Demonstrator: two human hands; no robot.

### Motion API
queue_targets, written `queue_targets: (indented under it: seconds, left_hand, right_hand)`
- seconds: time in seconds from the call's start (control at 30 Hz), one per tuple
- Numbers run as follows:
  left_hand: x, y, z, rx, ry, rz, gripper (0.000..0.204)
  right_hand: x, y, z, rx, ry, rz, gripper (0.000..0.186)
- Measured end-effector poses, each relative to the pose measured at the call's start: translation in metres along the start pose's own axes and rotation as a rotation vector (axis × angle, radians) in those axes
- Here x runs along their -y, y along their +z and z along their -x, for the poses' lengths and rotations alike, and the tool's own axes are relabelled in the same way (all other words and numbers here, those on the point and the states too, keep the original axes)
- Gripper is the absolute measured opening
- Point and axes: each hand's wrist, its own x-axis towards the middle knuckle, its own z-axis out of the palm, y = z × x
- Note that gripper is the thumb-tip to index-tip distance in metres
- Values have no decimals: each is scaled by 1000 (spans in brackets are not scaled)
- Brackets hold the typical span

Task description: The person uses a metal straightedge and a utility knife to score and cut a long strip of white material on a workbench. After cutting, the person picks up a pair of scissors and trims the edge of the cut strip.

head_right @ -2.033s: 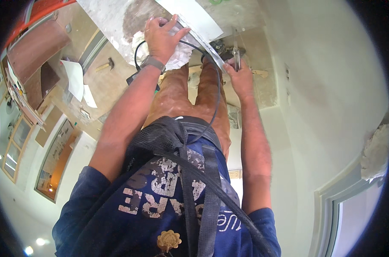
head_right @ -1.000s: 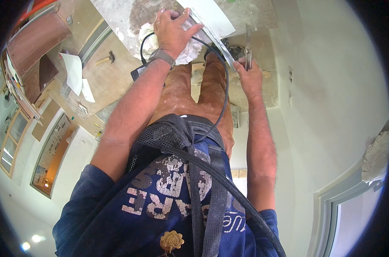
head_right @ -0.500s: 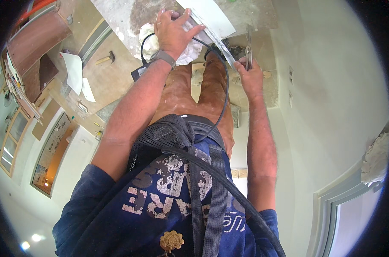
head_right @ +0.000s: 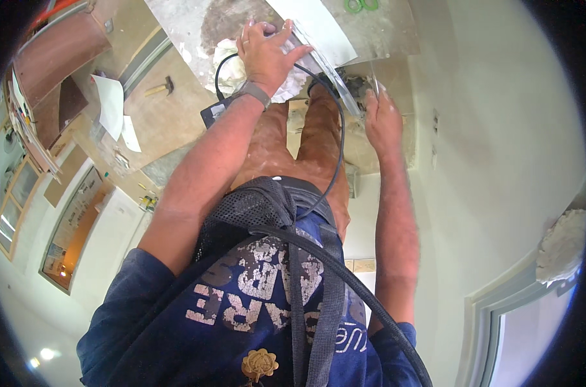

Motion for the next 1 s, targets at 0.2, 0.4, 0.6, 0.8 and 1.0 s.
queue_targets:
  seconds: [0.2, 0.4, 0.6, 0.8, 1.0]
  left_hand:
    - [-1, 2, -1, 24, -15, 20, 55]
    - [-1, 0, 0, 4, -8, 27, 55]
    - [0, 1, -1, -1, 9, 30, 54]
    - [-1, -1, 0, -6, 14, 24, 54]
    - [-3, 3, 4, -60, -4, 46, 48]
  right_hand:
    - [8, 11, -24, 110, 73, 87, 36]
    - [-2, 31, -17, 66, -20, -115, 38]
    - [-5, 42, -21, 77, 27, -171, 35]
    - [-5, 44, -22, 64, 47, -196, 34]
    - [1, 44, -24, 65, 79, -222, 31]
